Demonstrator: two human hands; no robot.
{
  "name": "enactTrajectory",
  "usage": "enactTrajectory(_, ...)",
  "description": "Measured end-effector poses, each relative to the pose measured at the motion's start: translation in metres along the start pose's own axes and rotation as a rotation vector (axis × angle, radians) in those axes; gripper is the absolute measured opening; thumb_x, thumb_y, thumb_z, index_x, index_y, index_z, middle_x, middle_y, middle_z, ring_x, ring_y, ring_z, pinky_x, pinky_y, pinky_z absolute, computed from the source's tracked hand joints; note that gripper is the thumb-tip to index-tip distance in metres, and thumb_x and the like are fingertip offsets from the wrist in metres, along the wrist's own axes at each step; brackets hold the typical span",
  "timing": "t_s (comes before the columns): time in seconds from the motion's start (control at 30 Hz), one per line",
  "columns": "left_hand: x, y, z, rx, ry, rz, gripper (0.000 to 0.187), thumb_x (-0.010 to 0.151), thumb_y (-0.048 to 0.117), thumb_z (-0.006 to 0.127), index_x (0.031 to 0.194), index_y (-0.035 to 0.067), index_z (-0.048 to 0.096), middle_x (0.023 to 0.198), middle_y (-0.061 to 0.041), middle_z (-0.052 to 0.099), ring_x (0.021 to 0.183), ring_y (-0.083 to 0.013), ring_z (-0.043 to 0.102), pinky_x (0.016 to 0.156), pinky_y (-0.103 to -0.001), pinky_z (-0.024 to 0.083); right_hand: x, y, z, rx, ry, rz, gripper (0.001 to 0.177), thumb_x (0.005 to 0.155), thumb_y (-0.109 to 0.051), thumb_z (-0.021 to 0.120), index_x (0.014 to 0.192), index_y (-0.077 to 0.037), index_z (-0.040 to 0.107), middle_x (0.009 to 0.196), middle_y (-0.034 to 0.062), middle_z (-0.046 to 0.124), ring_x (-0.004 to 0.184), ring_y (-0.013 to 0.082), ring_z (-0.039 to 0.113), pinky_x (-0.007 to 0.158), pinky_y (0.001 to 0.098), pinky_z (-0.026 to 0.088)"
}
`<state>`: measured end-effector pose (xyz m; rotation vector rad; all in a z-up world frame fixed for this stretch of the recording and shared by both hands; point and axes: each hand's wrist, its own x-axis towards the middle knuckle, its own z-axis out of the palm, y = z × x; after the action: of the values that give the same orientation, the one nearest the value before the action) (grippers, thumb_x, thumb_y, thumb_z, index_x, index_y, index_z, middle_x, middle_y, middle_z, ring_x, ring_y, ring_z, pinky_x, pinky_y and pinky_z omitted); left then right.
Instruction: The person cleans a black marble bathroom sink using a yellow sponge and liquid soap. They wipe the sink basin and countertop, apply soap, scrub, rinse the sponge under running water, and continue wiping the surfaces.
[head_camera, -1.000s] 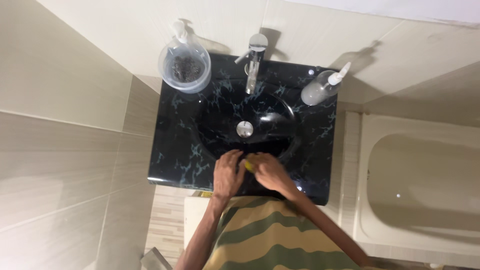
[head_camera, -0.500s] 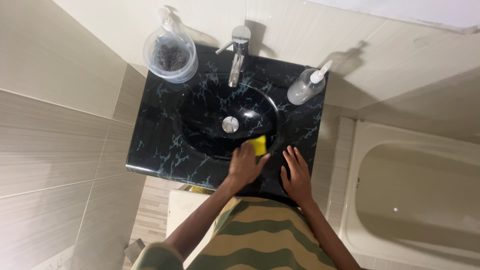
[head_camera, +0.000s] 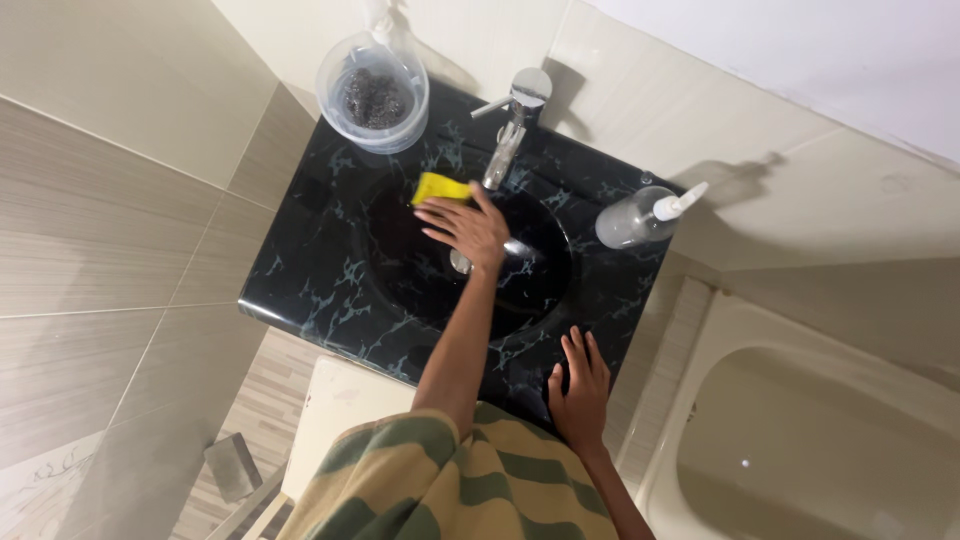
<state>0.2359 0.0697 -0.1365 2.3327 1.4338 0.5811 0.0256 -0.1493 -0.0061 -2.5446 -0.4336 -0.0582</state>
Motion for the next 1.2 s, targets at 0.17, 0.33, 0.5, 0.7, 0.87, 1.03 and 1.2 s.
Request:
enactTrajectory(0.17,-0.126,0.007,-0.074,0.046,-0.15,0.715,0.083,0.11,0.051,0.03,0.152,-0.019,0.021,0.151,-0.048,0.025,0.152,-0.0601,0.009,0.119,-0.074,0.006,-0.001,0.005,0.006,0.001,0.003,0.01,0.045,0.095,-0.012,0.058,0.139,-0.003,0.06,0.156,0.0103,0.052,0.15,0.0309,0.039,0.116,0.0472,0.035)
enactTrajectory(0.33,-0.122,-0.027,-0.15,0.137,-0.893,0.854,0.09,0.109,0.06,0.02,0.144,-0.02,0.041,0.15,-0.038,0.042,0.15,-0.0474,0.021,0.119,-0.068,0.01,-0.004,0.009,0.01,-0.005,0.004,-0.008,0.045,0.097,-0.014,0.059,0.14,-0.002,0.059,0.155,0.0115,0.051,0.15,0.0314,0.038,0.116,0.0477,0.034)
enactTrajectory(0.5,-0.015,-0.091,-0.207,0.759,-0.933,1.023,0.084,0.108,0.064,0.017,0.149,-0.003,0.046,0.154,-0.026,0.045,0.152,-0.0422,0.023,0.122,-0.061,0.007,-0.005,-0.002,0.001,0.004,0.04,-0.019,0.043,0.096,-0.012,0.058,0.137,-0.003,0.061,0.155,0.0107,0.053,0.149,0.0314,0.039,0.117,0.047,0.034)
enactTrajectory(0.7,0.106,-0.116,-0.153,0.821,-0.312,1.132,0.07,0.105,0.056,0.025,0.159,0.013,0.037,0.166,0.001,0.03,0.158,-0.0276,0.01,0.126,-0.054,0.001,0.001,-0.012,0.004,-0.025,0.079,-0.006,0.043,0.096,-0.011,0.057,0.138,-0.003,0.061,0.153,0.0091,0.055,0.149,0.0304,0.042,0.119,0.046,0.035)
enactTrajectory(0.87,0.062,-0.074,-0.099,0.761,-0.473,1.234,0.068,0.103,0.055,0.029,0.159,0.015,0.031,0.168,0.0,0.024,0.156,-0.0269,0.007,0.123,-0.053,0.0,0.004,-0.017,0.007,-0.1,0.008,0.092,0.043,0.095,-0.01,0.057,0.138,-0.004,0.061,0.154,0.0092,0.054,0.148,0.0324,0.041,0.118,0.0471,0.033)
enactTrajectory(1.03,0.074,-0.09,-0.115,0.805,-0.508,1.28,0.07,0.107,0.054,0.03,0.157,0.008,0.044,0.164,-0.001,0.036,0.158,-0.0296,0.01,0.124,-0.053,-0.004,0.004,-0.021,0.012,-0.112,0.031,0.128,0.042,0.097,-0.011,0.055,0.138,-0.006,0.061,0.154,0.0081,0.054,0.149,0.0312,0.041,0.119,0.0474,0.033)
enactTrajectory(1.2,0.119,-0.117,-0.217,0.921,-0.878,1.414,0.051,0.106,0.044,0.035,0.148,0.024,0.053,0.164,-0.014,0.035,0.156,-0.0456,0.008,0.119,-0.067,-0.005,0.005,-0.025,0.016,-0.126,0.054,0.128,0.039,0.099,-0.012,0.055,0.137,-0.007,0.062,0.155,0.007,0.054,0.15,0.0298,0.041,0.119,0.0471,0.034)
